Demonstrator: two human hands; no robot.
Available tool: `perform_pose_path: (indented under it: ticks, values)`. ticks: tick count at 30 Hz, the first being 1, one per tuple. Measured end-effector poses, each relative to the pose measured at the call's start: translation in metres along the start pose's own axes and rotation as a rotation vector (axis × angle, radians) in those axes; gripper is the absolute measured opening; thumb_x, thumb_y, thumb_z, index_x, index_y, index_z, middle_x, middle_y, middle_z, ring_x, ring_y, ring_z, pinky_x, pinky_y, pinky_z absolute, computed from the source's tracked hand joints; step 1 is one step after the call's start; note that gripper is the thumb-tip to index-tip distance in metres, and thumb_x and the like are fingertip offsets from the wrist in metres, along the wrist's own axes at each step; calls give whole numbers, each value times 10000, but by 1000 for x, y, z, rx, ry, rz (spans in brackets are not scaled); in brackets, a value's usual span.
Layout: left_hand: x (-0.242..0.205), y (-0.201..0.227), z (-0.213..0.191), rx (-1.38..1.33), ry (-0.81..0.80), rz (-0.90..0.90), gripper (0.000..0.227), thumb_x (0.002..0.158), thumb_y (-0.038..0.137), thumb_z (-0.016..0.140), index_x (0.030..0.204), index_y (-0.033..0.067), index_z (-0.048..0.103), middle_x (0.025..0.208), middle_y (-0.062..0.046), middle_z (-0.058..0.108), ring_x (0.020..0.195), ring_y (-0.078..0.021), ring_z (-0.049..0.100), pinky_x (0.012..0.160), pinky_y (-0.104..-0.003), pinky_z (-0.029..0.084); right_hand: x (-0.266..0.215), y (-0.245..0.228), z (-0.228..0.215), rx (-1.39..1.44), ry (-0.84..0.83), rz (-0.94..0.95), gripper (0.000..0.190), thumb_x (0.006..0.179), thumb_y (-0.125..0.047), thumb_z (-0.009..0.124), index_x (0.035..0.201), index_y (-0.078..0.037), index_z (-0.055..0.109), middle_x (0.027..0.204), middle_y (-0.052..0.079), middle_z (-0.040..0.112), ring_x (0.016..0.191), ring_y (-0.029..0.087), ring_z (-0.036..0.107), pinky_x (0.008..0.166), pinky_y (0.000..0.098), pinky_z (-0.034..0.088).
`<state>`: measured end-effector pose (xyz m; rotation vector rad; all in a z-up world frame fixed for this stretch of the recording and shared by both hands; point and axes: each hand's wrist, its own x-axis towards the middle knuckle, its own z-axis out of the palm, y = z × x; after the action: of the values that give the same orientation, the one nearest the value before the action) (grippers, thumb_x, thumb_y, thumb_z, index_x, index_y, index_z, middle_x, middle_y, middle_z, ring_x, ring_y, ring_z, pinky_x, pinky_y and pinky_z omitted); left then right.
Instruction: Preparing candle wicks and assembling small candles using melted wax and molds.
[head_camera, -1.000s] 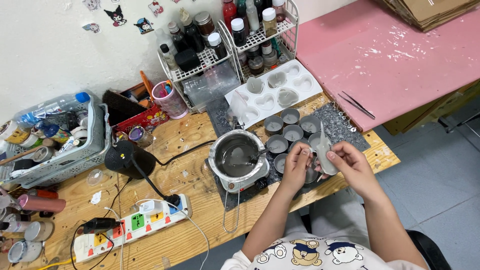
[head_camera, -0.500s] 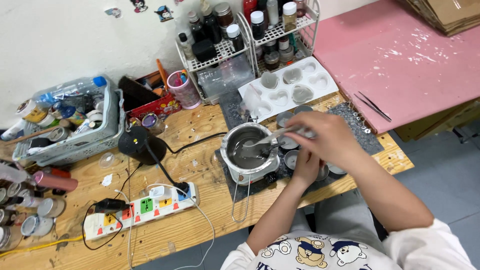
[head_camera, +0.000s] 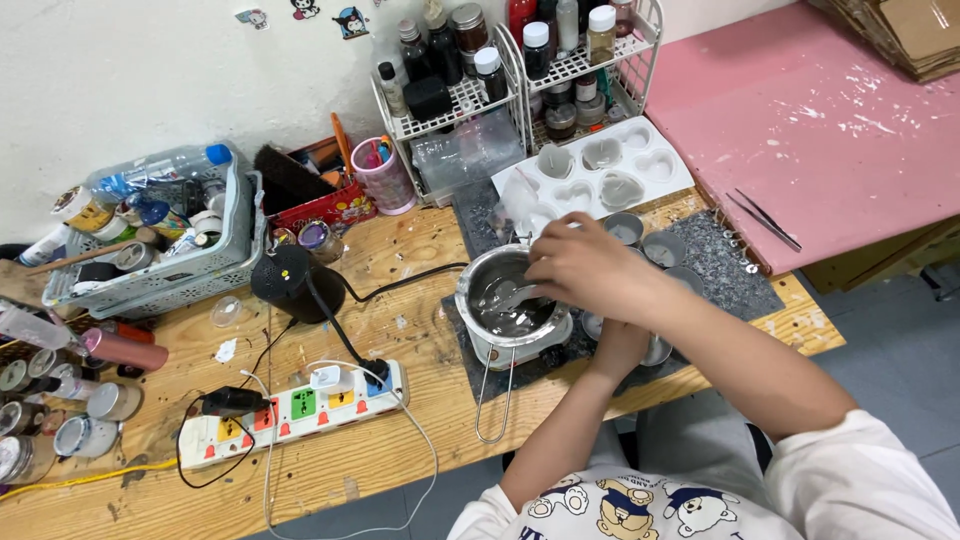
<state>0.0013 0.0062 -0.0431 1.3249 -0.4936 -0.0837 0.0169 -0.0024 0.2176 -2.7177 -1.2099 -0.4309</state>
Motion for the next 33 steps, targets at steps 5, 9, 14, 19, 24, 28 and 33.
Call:
perform_pose_path:
  ticks: [5,9,14,19,24,28,33]
  values:
    - [7,48,7,-233,-14,-98,217,1149,208,465,1054,25,533,769,-1,542,646,-92,510,580,-255,420,-65,11,-49,232,293,189,207,876,-238,741,1029,-100,757,1062,54,723,1101,268,641,985,436,450]
    - [10,62,10,-356,-40,-142,263,1134,295,474,1076,51,553,745,27,493,621,-59,468,546,-210,373,-127,20,-26,391,592,532,148,988,-158,689,1080,-42,690,1053,92,716,995,203,692,903,340,525]
    - [7,58,8,-409,-105,-105,276,1140,315,489,1067,55,546,762,17,505,658,-67,492,587,-212,394,-172,30,42,639,482,805,167,1035,-172,610,1006,-13,651,813,69,667,780,114,606,701,285,500]
    - [6,59,6,-424,-164,-107,262,1139,310,479,1056,68,536,773,20,505,674,-65,495,596,-211,402,-172,21,58,834,375,804,214,1046,-184,549,946,-15,635,756,44,668,720,100,597,645,276,485]
    - [4,86,10,-200,-35,-125,245,1124,313,460,1097,75,509,820,4,538,698,-72,502,604,-226,410,-162,13,55,800,497,703,174,1020,-127,557,900,-3,574,726,53,627,661,124,611,604,300,489]
    - [2,119,7,176,39,268,353,1046,351,563,1131,16,491,900,-60,558,761,-139,557,676,-285,473,-165,14,59,670,514,717,150,1007,-93,582,916,24,557,751,104,561,645,206,551,599,354,447]
    - [3,108,7,206,-1,226,287,1151,288,519,1017,43,586,878,-69,597,784,-172,592,727,-305,475,-166,13,57,622,507,564,97,1002,-64,564,977,30,570,855,121,565,766,272,570,705,359,474]
